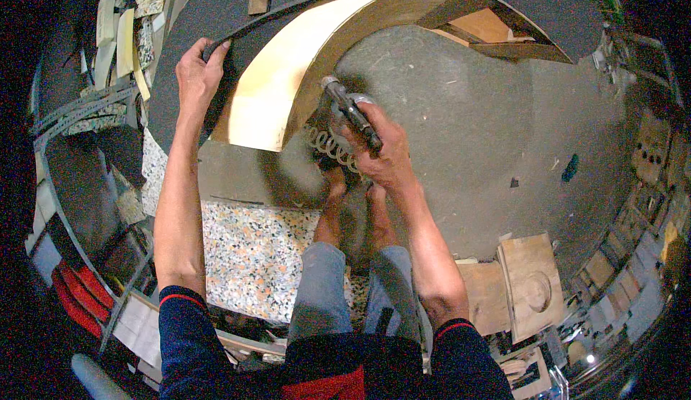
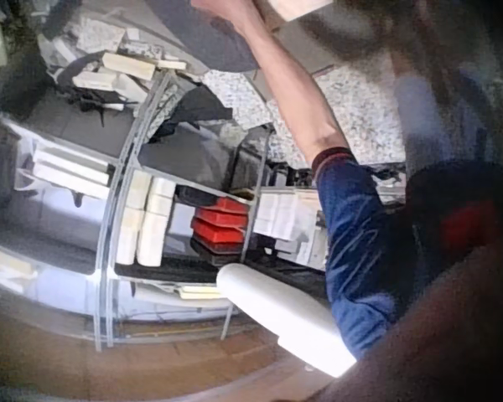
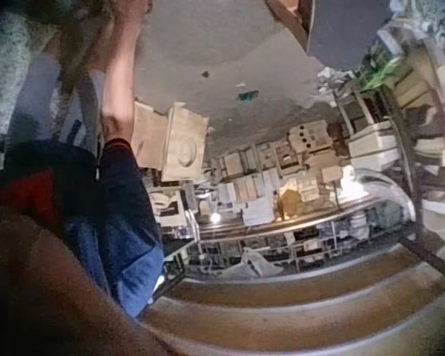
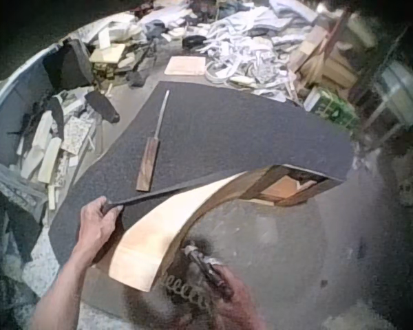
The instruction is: The person cuts a dark sheet of material with a knife, then uses a pneumatic spray gun to apply an adhesive or finish to a curved wooden piece. They press the material onto the wood and smooth it with their hands.
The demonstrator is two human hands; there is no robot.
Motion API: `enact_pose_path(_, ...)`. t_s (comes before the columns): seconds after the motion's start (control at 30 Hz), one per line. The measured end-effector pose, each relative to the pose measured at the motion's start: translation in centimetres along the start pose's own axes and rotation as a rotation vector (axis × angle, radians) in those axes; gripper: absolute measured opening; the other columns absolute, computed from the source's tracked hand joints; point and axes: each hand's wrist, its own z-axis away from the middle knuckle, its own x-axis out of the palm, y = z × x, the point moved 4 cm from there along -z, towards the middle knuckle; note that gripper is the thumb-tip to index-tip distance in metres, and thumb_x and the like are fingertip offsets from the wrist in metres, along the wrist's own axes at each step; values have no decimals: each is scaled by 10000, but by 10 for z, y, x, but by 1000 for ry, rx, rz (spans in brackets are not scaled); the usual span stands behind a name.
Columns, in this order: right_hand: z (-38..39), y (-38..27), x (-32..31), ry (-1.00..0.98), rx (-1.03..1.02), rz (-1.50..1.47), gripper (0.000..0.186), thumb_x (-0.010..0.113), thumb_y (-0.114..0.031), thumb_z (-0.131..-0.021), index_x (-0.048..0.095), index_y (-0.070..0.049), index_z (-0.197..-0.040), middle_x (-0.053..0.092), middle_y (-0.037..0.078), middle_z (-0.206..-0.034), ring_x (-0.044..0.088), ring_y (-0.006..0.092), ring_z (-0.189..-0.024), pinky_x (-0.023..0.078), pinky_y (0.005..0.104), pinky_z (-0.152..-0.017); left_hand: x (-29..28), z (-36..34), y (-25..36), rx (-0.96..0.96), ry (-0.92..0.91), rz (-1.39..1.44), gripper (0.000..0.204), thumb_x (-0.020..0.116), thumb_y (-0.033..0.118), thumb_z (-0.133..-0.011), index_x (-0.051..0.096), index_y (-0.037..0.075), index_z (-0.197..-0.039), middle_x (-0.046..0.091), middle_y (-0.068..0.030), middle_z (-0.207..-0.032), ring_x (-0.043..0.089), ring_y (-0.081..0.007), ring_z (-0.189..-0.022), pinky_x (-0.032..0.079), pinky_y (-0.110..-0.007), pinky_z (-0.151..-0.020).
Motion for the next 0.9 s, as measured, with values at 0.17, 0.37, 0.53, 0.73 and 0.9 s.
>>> enact_pose_path(0.17,-13,-11,18,1,10,-51,296,713,-161,-913,607,-32,-1158,686,123,-903,658,175,-825,512,314,-752,-5,1,-2,119,52,71,270,736,294,-883,699,36,-951,607,-111,-655,510,-146,-593,448,-329,-588)
enact_pose_path(0.37,-36,-13,10,161,55,7,239,719,-137,-903,606,-39,-1090,677,142,-833,660,208,-761,526,348,-722,-10,5,-8,32,31,112,245,747,265,-855,696,29,-897,500,-73,-564,418,-101,-560,396,-299,-537)
enact_pose_path(0.53,-51,-10,-6,339,63,49,189,684,-159,-946,606,-39,-1068,679,142,-828,667,191,-769,526,328,-717,-13,1,-3,49,11,104,230,737,252,-861,692,29,-890,512,-70,-579,423,-105,-565,392,-300,-540)
enact_pose_path(0.73,-42,-19,-9,371,-17,102,309,721,-132,-906,608,-31,-1176,711,180,-924,718,273,-830,541,354,-741,-19,5,17,319,46,48,158,662,149,-887,689,30,-987,666,-153,-807,597,-226,-625,480,-345,-625)
enact_pose_path(0.9,-44,-16,-4,219,-1,-60,308,736,-179,-896,612,-35,-1138,681,187,-929,694,279,-821,533,366,-736,-19,6,20,251,-83,76,216,609,83,-882,665,24,-1083,690,-174,-886,664,-273,-739,519,-364,-710)
